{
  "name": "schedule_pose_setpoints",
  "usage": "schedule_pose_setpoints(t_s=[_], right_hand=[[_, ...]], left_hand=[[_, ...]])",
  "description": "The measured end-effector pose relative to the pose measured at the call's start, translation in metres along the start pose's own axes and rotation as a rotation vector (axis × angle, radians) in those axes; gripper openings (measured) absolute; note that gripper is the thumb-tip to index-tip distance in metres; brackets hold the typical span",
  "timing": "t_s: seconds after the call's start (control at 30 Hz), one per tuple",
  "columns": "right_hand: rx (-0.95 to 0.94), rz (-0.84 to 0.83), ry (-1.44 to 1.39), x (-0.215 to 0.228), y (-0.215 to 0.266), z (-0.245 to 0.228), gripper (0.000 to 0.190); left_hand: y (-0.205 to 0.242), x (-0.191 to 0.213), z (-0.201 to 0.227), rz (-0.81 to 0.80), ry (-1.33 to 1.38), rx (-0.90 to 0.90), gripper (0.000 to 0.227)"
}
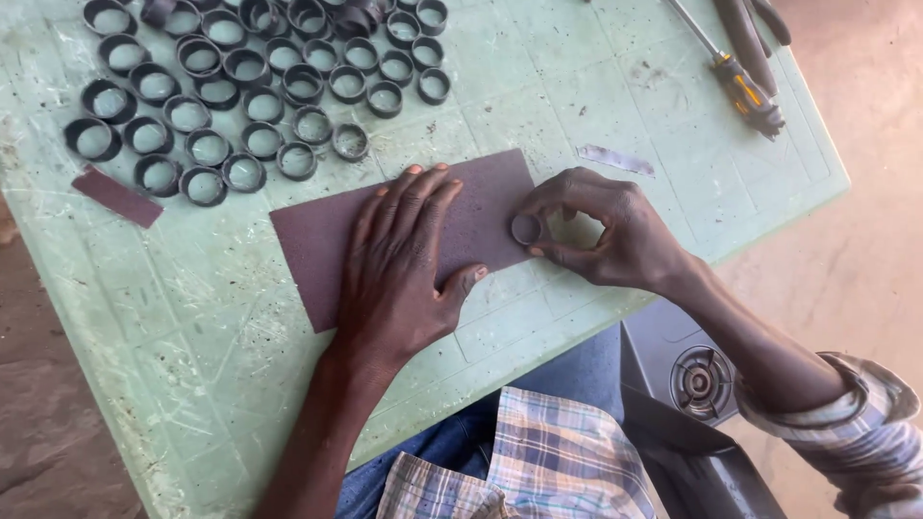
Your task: Sanding the edges of small black rings using a piece of sandpaper on a table.
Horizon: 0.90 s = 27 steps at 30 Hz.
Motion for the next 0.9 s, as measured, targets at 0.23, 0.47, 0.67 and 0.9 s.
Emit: schedule_pose_setpoints(t_s=[0.23, 0.47, 0.67, 0.9], right_hand=[[0.004, 0.005, 0.05, -0.014, -0.002, 0.011, 0.006], [0.021, -0.089, -0.046, -0.002, -0.027, -0.01, 0.013], [0.153, -0.065, 0.169, -0.008, -0.02, -0.024, 0.021], [0.166, 0.011, 0.296, -0.002, -0.015, -0.008, 0.021]], left_hand=[[0.001, -0.004, -0.004, 0.021, -0.007, -0.014, 0.089], [-0.004, 0.004, -0.003, 0.018, -0.008, -0.002, 0.089], [0.003, 0.005, 0.0, 0.01, 0.036, 0.023, 0.084], [-0.001, 0.002, 0.001, -0.025, 0.014, 0.024, 0.087]])
Point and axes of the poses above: each hand's wrist, its own y-axis away from the middle knuckle, its own x-axis out of the back of the hand, z = x × y, the point moved 1 cm from there along -y, towards the middle knuckle, and after that the axes turned 1 degree about x, right-handed, at the moved point
